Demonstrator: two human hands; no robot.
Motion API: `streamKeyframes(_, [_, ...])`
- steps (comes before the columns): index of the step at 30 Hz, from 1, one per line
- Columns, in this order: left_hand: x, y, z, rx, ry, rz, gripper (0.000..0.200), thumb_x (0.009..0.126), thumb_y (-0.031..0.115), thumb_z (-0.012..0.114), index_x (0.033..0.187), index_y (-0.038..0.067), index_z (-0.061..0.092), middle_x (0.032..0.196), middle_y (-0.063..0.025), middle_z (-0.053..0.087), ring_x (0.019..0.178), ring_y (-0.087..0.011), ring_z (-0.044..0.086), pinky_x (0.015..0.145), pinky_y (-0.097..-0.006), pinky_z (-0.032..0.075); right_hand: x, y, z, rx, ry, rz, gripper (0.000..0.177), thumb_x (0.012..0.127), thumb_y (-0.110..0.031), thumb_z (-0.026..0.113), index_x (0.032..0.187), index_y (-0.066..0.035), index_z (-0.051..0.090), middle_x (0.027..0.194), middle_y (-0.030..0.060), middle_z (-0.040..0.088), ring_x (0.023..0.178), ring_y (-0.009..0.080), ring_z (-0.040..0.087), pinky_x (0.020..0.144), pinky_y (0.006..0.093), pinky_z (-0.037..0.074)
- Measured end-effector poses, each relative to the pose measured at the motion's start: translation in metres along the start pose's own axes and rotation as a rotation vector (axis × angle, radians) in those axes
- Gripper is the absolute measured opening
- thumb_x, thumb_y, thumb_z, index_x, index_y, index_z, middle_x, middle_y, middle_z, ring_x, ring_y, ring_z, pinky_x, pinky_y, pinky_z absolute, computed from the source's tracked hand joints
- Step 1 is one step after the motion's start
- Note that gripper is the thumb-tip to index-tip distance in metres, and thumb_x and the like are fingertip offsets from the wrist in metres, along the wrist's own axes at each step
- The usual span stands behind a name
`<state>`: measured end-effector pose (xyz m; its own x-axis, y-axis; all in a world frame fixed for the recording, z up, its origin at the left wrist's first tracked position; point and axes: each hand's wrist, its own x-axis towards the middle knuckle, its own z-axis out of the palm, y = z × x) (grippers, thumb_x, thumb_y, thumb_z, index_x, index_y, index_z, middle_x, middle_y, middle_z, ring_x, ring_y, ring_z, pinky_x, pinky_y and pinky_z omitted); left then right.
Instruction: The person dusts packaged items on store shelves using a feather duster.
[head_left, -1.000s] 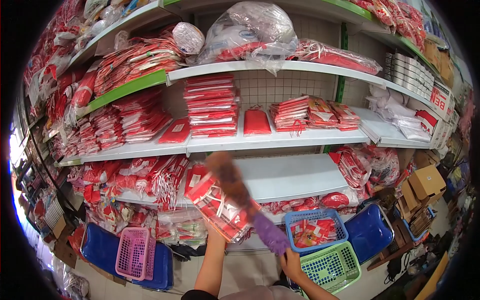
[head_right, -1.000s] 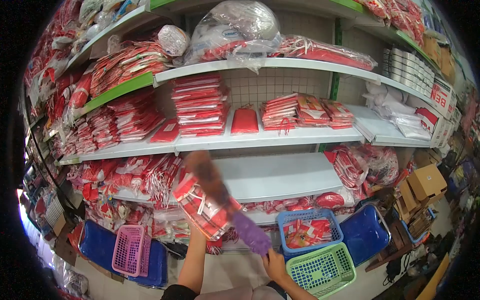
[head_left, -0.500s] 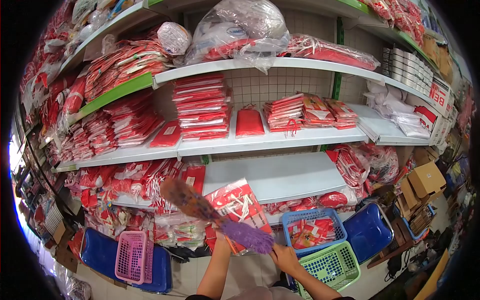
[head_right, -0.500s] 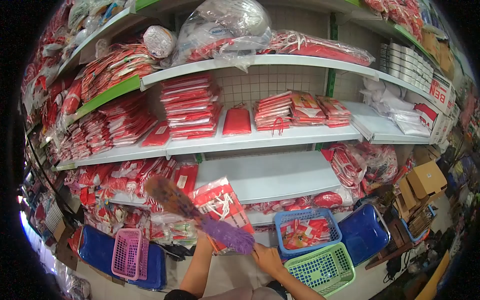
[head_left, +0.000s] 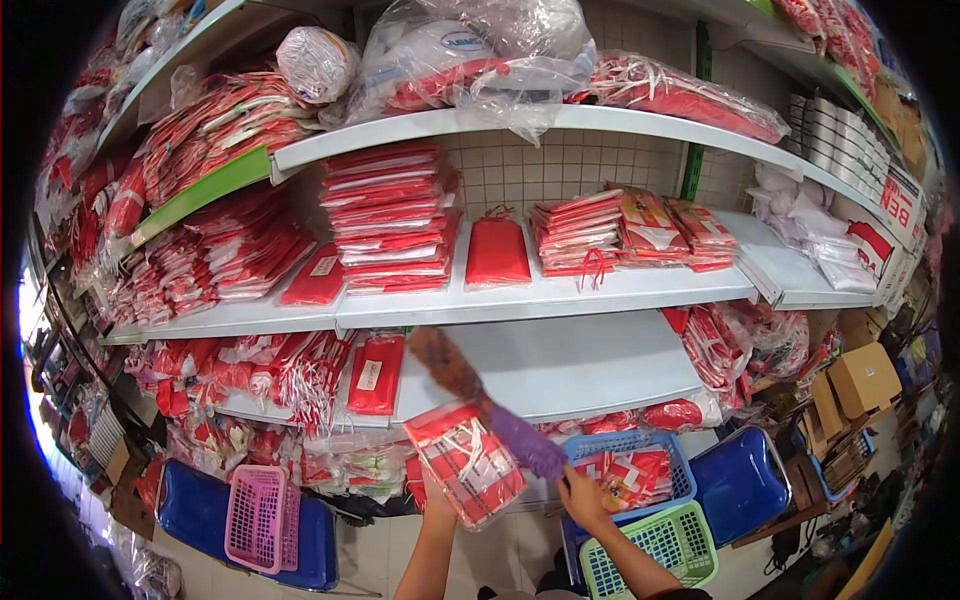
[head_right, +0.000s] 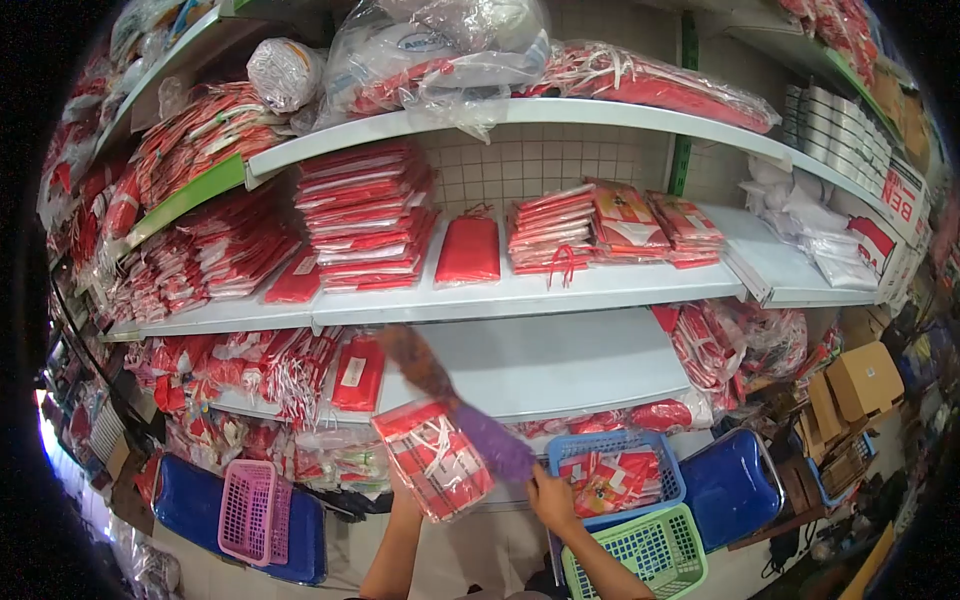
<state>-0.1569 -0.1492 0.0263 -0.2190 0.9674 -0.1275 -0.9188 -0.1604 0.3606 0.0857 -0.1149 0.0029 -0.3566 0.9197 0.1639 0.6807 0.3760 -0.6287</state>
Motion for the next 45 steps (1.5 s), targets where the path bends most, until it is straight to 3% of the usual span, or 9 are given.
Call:
streamKeyframes(5, [0.014, -0.008, -0.019, 0.005, 0.005, -0.010, 0.056, 0.088, 0.055, 0.037, 0.118, 0.010, 0.049, 0.113, -0.0093, 0.057, 0.099, -0.0273, 0.056, 0.084, -0.0442, 0.047, 0.081, 0.030, 0.020, -0.013, 0.082, 0.075, 0.034, 0.084, -0.015, 0.051, 0.114, -0.002, 0.045, 0.075, 0.0264, 0.059, 0.073, 0.0447, 0.057, 0.064, 0.0519, 0.044])
streamKeyframes(11, [0.022, -0.013, -0.004, 0.011, -0.033, -0.011, 0.050, 0.090, 0.051, 0.037, 0.116, 0.010, 0.050, 0.110, -0.0078, 0.058, 0.095, -0.0263, 0.057, 0.082, -0.0425, 0.048, 0.162, 0.091, 0.091, 0.060, 0.120, -0.189, 0.035, 0.082, -0.009, 0.051, 0.114, 0.002, 0.044, 0.101, 0.0270, 0.052, 0.090, 0.0425, 0.055, 0.072, 0.0490, 0.046])
streamKeyframes(16, [0.028, -0.013, -0.027, 0.044, 0.023, -0.015, 0.053, 0.090, 0.052, 0.036, 0.121, 0.010, 0.048, 0.115, -0.0094, 0.056, 0.099, -0.0281, 0.055, 0.085, -0.0433, 0.047, 0.174, 0.111, 0.121, -0.016, -0.039, -0.098, 0.037, 0.079, -0.006, 0.052, 0.115, 0.002, 0.045, 0.099, 0.0244, 0.048, 0.089, 0.0448, 0.051, 0.079, 0.0499, 0.043])
streamKeyframes(23, [0.033, -0.005, -0.043, 0.061, -0.030, -0.077, 0.058, 0.090, 0.054, 0.033, 0.120, 0.008, 0.049, 0.117, -0.0113, 0.055, 0.103, -0.0289, 0.054, 0.089, -0.0445, 0.045, 0.132, 0.014, 0.050, -0.105, 0.340, -0.131, 0.038, 0.084, -0.019, 0.055, 0.118, -0.001, 0.049, 0.107, 0.0195, 0.048, 0.101, 0.0347, 0.047, 0.080, 0.0424, 0.042])
streamKeyframes(28, [0.010, -0.002, 0.036, 0.263, -0.006, -0.111, 0.059, 0.089, 0.057, 0.032, 0.125, 0.011, 0.043, 0.113, -0.0080, 0.055, 0.101, -0.0257, 0.054, 0.084, -0.0418, 0.047, 0.067, -0.073, 0.013, 0.718, -0.120, -0.289, 0.054, 0.088, -0.026, 0.053, 0.135, -0.006, 0.033, 0.122, 0.0138, 0.045, 0.117, 0.0254, 0.042, 0.096, 0.0382, 0.034])
streamKeyframes(32, [0.008, -0.014, 0.037, 0.602, -0.042, -0.136, 0.061, 0.091, 0.055, 0.029, 0.137, 0.015, 0.029, 0.122, -0.0055, 0.046, 0.110, -0.0206, 0.046, 0.090, -0.0355, 0.041, 0.031, -0.121, -0.014, 0.711, -0.163, -0.312, 0.057, 0.091, -0.026, 0.049, 0.137, -0.002, 0.026, 0.133, 0.0160, 0.037, 0.126, 0.0266, 0.034, 0.101, 0.0361, 0.030])
streamKeyframes(35, [-0.006, -0.021, 0.065, 0.666, -0.177, -0.075, 0.058, 0.096, 0.043, 0.029, 0.142, 0.009, 0.018, 0.134, -0.0075, 0.038, 0.116, -0.0171, 0.040, 0.096, -0.0337, 0.032, 0.020, -0.087, 0.002, 0.803, -0.035, -0.098, 0.052, 0.092, -0.018, 0.046, 0.137, -0.001, 0.026, 0.135, 0.0132, 0.038, 0.122, 0.0209, 0.040, 0.099, 0.0310, 0.034])
streamKeyframes(38, [-0.026, -0.009, 0.094, 1.070, -0.188, -0.067, 0.058, 0.097, 0.039, 0.030, 0.143, 0.009, 0.012, 0.137, -0.0086, 0.035, 0.117, -0.0181, 0.039, 0.099, -0.0404, 0.028, 0.014, -0.072, -0.033, 1.432, -0.104, 0.236, 0.053, 0.089, -0.007, 0.043, 0.138, -0.003, 0.025, 0.135, 0.0137, 0.038, 0.122, 0.0210, 0.040, 0.100, 0.0318, 0.036])
streamKeyframes(45, [-0.020, -0.042, 0.096, 0.807, -0.485, -0.364, 0.062, 0.084, 0.006, 0.058, 0.138, 0.007, 0.027, 0.120, -0.0090, 0.052, 0.102, -0.0171, 0.055, 0.080, -0.0324, 0.049, -0.009, -0.005, -0.114, 1.632, -0.169, 0.326, 0.047, 0.086, -0.016, 0.046, 0.130, -0.001, 0.036, 0.119, 0.0166, 0.053, 0.104, 0.0238, 0.056, 0.089, 0.0358, 0.047])
